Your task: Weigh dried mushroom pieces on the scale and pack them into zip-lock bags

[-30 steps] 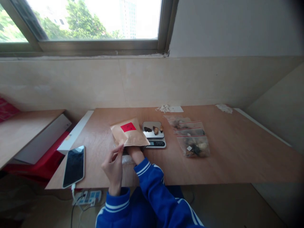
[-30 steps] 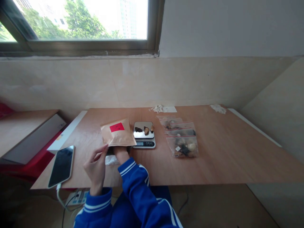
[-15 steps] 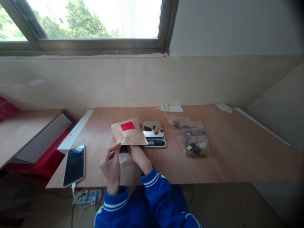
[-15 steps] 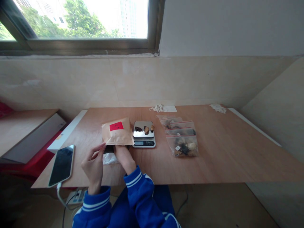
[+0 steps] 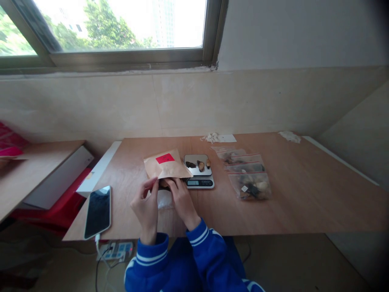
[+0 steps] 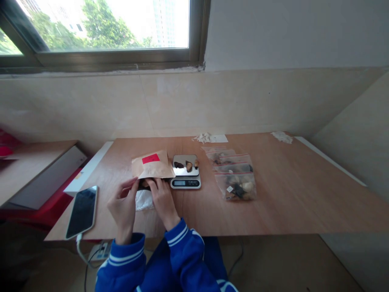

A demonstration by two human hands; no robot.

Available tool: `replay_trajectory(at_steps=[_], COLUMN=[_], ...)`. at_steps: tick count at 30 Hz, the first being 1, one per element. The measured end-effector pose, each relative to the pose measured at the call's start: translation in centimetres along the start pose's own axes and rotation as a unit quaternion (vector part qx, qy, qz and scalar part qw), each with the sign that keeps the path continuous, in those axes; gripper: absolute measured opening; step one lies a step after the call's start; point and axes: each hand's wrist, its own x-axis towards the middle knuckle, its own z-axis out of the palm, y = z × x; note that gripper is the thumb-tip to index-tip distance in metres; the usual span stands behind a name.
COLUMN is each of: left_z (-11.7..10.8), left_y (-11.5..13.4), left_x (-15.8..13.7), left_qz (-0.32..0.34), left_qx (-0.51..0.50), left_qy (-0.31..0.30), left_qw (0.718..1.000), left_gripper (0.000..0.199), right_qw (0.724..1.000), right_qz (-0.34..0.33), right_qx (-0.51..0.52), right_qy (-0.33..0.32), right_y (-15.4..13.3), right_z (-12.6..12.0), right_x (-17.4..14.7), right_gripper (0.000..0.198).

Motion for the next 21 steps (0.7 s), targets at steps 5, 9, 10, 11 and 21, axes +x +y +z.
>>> replay_trajectory(at_steps=[5, 9, 10, 11, 21], left_z=[0.7, 1.2, 1.2, 1.2, 0.2], left_y=[1.1, 1.5, 1.5, 1.5, 0.8], left_x=[0.9, 0.8, 0.7, 0.7, 1.0], left_qz=[0.014, 0.01, 0.011, 0.013, 0.002], left_qx=[0.007, 0.007, 0.011, 0.014, 0.044], left_qy=[0.006, 0.003, 0.004, 0.005, 0.029], left_qw=[1.0, 1.0, 1.0, 1.0, 0.999], left_gripper=[0.028, 0.029, 0.03, 0.029, 0.027], right_qw=[0.999, 0.998, 0.997, 0.995, 0.914], right_qz=[0.001, 0.012, 0.01, 0.007, 0.184], right_qx=[0.022, 0.048, 0.065, 0.086, 0.271], right_qy=[0.028, 0.041, 0.045, 0.052, 0.239], right_y=[0.7, 1.4, 1.5, 1.4, 2.8], right_z=[-0.7, -1.0, -1.2, -1.4, -4.7], right_x=[0.3, 0.8, 0.8, 0.8, -2.3], right_gripper=[0.045, 0.045, 0.044, 0.042, 0.026])
